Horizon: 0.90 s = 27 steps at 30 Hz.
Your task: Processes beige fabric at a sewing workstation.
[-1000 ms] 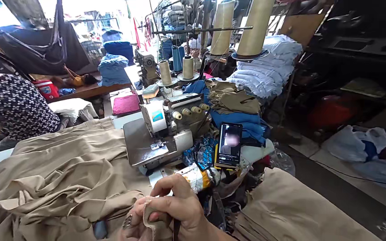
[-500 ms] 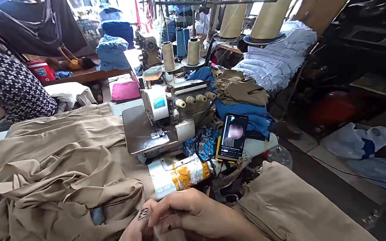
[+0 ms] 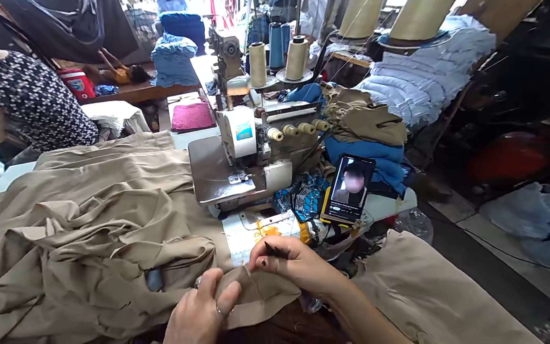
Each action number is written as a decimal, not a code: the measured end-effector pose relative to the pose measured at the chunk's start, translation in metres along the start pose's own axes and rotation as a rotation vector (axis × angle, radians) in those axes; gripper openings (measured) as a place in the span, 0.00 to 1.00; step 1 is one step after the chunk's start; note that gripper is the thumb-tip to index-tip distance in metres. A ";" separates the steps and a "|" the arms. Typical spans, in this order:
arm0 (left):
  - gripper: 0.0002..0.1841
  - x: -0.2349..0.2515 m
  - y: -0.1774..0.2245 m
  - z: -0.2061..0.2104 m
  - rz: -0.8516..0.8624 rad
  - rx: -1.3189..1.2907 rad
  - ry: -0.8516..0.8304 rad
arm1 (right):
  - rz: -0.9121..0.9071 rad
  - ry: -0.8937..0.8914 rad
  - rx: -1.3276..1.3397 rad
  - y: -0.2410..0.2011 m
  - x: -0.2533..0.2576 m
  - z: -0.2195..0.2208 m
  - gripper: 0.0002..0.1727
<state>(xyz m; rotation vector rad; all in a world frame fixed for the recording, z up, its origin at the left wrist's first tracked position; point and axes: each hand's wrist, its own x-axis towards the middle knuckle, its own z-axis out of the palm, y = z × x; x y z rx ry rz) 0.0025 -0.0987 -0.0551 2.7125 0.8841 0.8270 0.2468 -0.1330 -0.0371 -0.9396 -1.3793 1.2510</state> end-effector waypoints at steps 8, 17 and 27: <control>0.05 0.002 -0.020 0.000 0.070 0.116 0.194 | 0.071 0.005 0.041 0.008 -0.004 -0.001 0.06; 0.08 0.003 -0.039 -0.005 -0.182 -0.699 0.321 | 0.016 -0.127 -0.537 0.008 -0.013 0.008 0.22; 0.04 -0.004 -0.046 -0.014 -0.101 -0.762 0.322 | -0.035 0.095 -0.402 0.022 -0.009 0.024 0.14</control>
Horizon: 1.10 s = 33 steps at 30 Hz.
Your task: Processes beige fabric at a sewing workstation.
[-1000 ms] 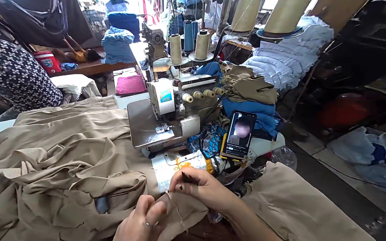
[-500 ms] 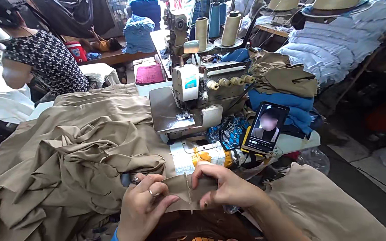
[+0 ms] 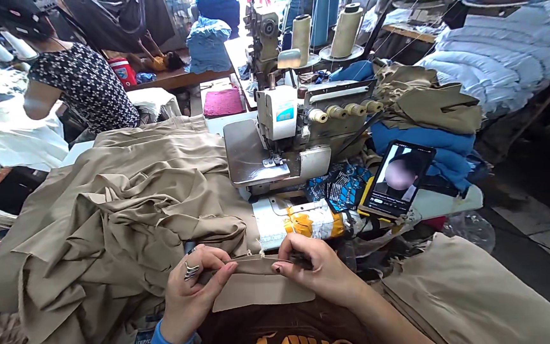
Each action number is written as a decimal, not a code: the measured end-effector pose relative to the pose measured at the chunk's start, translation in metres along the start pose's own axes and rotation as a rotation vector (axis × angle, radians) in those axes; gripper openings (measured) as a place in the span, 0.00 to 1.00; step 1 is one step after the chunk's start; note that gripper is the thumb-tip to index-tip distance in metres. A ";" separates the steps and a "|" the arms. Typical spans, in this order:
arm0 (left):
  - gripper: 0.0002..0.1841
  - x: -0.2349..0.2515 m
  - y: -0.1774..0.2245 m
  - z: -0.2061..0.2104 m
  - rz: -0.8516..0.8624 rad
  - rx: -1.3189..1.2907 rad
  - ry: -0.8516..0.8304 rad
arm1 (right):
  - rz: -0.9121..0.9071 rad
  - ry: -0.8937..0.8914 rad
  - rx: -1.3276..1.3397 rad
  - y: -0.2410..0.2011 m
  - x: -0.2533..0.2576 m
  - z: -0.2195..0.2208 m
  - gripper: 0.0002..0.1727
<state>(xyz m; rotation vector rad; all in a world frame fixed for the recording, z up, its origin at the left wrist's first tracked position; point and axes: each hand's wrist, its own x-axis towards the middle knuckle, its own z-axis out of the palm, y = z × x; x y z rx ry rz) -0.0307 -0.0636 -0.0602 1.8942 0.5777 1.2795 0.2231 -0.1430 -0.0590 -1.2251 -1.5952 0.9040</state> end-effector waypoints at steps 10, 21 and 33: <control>0.12 0.014 0.008 -0.042 0.093 0.690 -0.382 | -0.100 -0.155 -0.188 0.012 0.025 0.012 0.11; 0.10 0.067 0.003 -0.084 -0.231 1.017 -0.412 | -0.022 -0.429 -0.082 0.010 0.139 0.043 0.08; 0.05 0.069 0.051 -0.071 0.143 0.807 -0.090 | -0.200 0.030 -0.070 -0.022 0.107 0.020 0.07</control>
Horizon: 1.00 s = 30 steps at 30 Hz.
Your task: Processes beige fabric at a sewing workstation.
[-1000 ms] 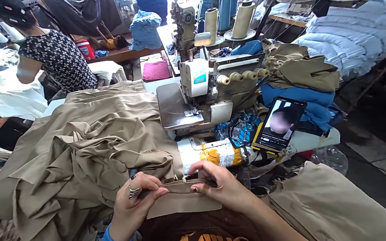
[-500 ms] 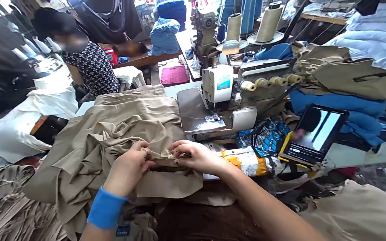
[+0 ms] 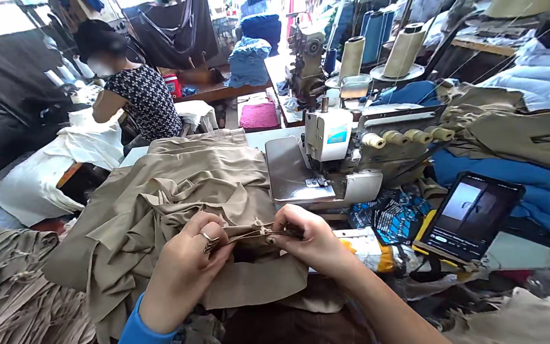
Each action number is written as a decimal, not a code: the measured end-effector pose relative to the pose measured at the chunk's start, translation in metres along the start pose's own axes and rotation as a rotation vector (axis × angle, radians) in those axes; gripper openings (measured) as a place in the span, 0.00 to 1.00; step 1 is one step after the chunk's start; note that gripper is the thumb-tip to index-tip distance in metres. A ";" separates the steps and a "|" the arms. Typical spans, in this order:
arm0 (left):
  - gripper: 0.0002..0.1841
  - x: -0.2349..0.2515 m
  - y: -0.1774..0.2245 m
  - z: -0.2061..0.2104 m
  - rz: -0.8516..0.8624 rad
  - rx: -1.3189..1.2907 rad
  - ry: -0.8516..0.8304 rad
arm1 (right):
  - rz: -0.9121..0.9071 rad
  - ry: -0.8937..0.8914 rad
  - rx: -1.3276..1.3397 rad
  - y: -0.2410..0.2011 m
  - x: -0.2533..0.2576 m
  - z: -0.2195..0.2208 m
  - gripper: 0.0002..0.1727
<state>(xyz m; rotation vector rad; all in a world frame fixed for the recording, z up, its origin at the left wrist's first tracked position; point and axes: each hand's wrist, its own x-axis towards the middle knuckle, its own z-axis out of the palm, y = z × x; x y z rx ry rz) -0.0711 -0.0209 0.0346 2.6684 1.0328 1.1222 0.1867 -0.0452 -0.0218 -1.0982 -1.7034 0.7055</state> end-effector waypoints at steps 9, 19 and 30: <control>0.06 0.007 0.006 0.003 0.091 0.109 0.010 | -0.057 0.248 -0.232 -0.005 -0.008 0.005 0.11; 0.09 0.111 0.012 0.083 -0.076 -0.106 0.058 | 0.230 0.319 -0.002 0.026 -0.007 -0.033 0.05; 0.13 0.122 0.039 0.177 -0.343 -0.119 -0.183 | 0.478 0.419 0.403 0.051 -0.068 -0.050 0.04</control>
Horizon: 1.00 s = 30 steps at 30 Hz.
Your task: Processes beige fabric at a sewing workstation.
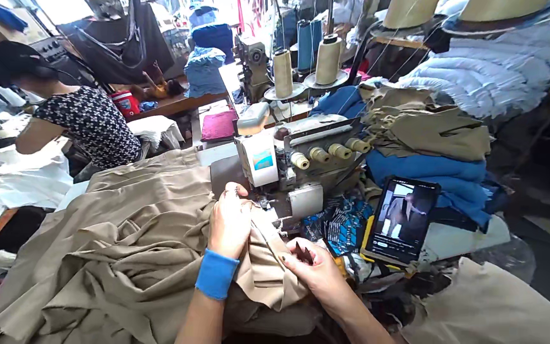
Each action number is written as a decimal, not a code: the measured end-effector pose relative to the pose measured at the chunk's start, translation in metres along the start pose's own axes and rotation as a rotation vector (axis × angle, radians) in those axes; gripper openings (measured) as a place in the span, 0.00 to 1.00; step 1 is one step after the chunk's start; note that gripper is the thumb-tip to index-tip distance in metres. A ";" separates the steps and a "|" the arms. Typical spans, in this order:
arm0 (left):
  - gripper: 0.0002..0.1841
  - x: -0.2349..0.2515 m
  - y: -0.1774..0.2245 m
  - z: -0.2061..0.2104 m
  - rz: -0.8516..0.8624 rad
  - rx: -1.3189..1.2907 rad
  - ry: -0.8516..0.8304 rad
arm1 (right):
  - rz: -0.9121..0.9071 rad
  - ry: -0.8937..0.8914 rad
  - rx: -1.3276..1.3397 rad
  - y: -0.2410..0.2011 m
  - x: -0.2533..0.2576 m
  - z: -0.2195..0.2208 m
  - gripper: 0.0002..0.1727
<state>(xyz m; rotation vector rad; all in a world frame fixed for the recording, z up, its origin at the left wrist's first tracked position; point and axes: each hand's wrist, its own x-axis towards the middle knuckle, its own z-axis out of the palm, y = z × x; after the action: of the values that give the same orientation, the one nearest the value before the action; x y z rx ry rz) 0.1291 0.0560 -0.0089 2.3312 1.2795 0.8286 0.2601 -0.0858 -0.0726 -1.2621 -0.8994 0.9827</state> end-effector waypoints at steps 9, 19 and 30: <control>0.18 0.026 0.005 0.009 -0.102 -0.024 0.043 | -0.095 0.102 0.010 -0.002 0.026 0.007 0.02; 0.17 0.043 -0.013 0.007 -0.023 -0.021 0.027 | -0.076 0.099 0.021 -0.001 0.033 0.010 0.03; 0.23 -0.048 -0.055 -0.045 0.565 -0.032 -0.186 | 0.004 0.047 -0.089 -0.012 0.046 0.004 0.08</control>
<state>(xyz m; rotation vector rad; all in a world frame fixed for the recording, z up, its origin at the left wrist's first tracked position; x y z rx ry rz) 0.0452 0.0456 -0.0207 2.7051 0.5251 0.7528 0.2732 -0.0417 -0.0601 -1.3572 -0.9130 0.9215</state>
